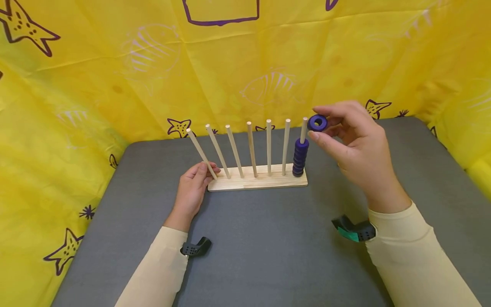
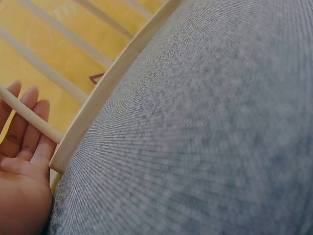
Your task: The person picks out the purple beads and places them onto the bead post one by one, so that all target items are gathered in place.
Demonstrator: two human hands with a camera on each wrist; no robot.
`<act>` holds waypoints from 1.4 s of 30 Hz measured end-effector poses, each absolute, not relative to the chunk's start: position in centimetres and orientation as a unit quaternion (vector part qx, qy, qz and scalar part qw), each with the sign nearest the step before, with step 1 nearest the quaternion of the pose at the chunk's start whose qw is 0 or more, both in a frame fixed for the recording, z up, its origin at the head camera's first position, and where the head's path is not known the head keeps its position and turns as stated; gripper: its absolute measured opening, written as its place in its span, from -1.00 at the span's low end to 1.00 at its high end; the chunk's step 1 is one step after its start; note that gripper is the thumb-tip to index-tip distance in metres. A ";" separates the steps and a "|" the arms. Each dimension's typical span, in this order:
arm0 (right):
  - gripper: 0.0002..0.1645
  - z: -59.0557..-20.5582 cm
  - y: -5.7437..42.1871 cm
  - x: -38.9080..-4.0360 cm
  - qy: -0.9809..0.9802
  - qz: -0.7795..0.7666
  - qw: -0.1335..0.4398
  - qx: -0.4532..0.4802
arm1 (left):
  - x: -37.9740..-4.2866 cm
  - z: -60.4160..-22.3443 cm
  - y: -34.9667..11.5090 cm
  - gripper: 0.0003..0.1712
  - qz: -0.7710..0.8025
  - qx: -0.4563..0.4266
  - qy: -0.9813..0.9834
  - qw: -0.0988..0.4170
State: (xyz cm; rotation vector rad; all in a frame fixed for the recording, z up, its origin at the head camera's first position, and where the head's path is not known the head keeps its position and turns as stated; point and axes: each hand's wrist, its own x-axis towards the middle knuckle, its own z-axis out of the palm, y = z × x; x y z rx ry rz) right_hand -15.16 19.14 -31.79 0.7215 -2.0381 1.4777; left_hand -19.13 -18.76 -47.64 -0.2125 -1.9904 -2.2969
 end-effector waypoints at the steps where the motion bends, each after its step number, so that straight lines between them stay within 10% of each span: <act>1: -0.41 -31.8 19.0 -15.3 -0.750 0.550 0.257 0.263 | -19.1 -47.7 -18.8 -0.40 -0.752 -0.070 -0.653 0.047; 42: -0.55 -33.2 17.2 -18.0 -0.751 0.592 0.230 0.179 | -19.1 -47.5 -18.8 -0.43 -0.741 -0.072 -0.667 0.044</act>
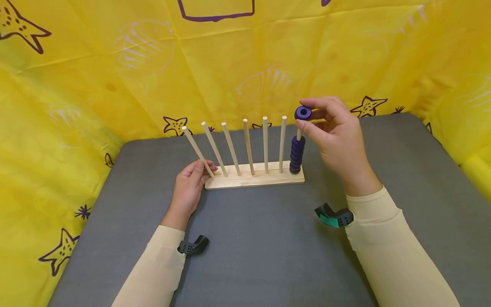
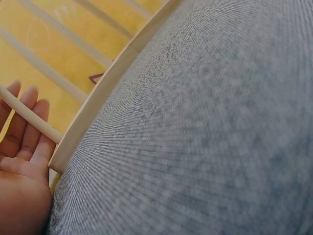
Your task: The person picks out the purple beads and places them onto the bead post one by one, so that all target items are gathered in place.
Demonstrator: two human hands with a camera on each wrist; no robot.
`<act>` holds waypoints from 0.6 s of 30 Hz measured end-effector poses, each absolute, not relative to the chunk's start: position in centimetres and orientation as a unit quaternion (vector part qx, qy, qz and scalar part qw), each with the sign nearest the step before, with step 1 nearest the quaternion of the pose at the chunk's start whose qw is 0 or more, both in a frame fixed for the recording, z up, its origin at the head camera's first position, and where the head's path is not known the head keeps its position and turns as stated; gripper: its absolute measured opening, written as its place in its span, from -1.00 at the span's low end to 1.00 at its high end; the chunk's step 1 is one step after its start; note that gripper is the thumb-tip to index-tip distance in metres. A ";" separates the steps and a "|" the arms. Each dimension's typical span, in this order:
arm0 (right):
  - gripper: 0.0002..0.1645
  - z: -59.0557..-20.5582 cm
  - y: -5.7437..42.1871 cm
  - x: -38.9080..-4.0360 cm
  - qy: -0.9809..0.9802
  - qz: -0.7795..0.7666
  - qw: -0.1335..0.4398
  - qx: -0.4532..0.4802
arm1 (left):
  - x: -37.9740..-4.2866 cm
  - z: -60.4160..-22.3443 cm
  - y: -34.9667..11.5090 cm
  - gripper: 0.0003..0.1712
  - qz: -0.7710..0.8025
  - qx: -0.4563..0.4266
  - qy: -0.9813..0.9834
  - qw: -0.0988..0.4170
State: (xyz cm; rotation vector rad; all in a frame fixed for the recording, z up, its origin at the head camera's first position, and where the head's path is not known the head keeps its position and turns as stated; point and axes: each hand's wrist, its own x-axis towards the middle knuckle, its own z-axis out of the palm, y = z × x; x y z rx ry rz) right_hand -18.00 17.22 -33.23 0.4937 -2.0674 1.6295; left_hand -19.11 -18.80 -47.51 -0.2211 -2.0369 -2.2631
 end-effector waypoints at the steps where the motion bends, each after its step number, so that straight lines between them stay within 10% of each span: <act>1: -0.55 -33.2 17.2 -18.0 -0.752 0.592 0.229 0.177 | -19.1 -47.5 -18.8 -0.43 -0.741 -0.072 -0.666 0.044; 18: -0.60 -33.7 17.6 -18.4 -0.770 0.583 0.206 0.155 | -19.1 -47.5 -18.8 -0.45 -0.744 -0.070 -0.664 0.045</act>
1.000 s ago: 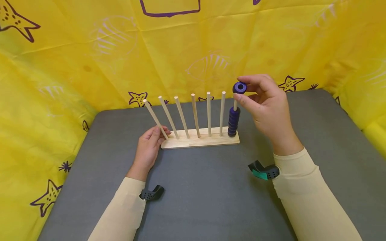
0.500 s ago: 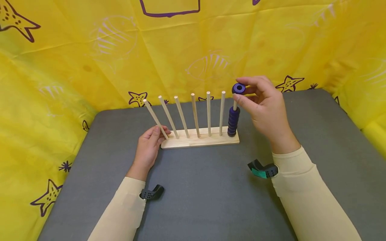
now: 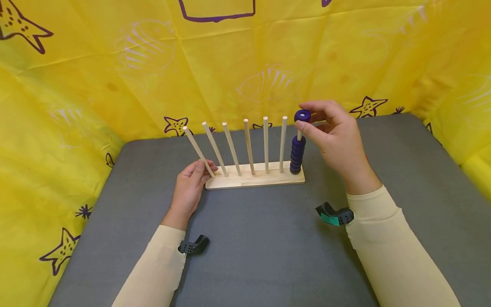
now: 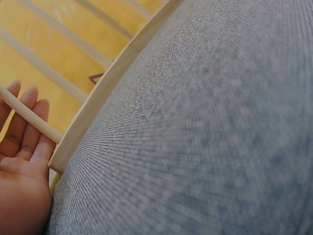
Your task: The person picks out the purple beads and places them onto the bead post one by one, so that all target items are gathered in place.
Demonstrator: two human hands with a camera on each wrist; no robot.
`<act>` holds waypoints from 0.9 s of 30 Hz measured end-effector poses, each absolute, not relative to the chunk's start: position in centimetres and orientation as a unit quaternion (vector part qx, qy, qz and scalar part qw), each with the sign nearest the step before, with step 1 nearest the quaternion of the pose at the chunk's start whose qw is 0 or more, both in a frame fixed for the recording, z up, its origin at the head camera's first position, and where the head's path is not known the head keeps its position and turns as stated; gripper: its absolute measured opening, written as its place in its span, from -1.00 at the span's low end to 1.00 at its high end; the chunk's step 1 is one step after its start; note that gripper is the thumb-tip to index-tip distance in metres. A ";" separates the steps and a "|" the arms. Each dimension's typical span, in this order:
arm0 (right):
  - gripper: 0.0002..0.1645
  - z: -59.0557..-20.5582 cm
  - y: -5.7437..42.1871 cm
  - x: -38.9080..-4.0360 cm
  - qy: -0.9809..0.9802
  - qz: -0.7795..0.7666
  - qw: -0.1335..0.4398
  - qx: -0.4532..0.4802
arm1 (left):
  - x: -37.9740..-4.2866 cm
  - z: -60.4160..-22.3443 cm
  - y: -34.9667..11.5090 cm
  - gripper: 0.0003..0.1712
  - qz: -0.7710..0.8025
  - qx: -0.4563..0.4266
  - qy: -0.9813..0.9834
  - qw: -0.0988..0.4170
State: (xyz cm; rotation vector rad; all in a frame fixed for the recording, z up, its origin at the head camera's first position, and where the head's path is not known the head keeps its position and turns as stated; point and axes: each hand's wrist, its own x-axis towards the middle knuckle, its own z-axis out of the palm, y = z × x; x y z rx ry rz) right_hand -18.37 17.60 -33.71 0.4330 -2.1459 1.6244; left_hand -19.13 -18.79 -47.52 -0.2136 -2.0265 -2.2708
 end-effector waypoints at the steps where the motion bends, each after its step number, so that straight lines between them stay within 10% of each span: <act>1: -0.61 -33.7 17.6 -18.4 -0.772 0.582 0.206 0.154 | -19.1 -47.5 -18.8 -0.45 -0.743 -0.069 -0.664 0.045; 27: -0.65 -33.1 19.2 -17.9 -0.777 0.584 0.192 0.135 | -19.7 -47.6 -19.0 -0.43 -0.723 -0.070 -0.685 0.047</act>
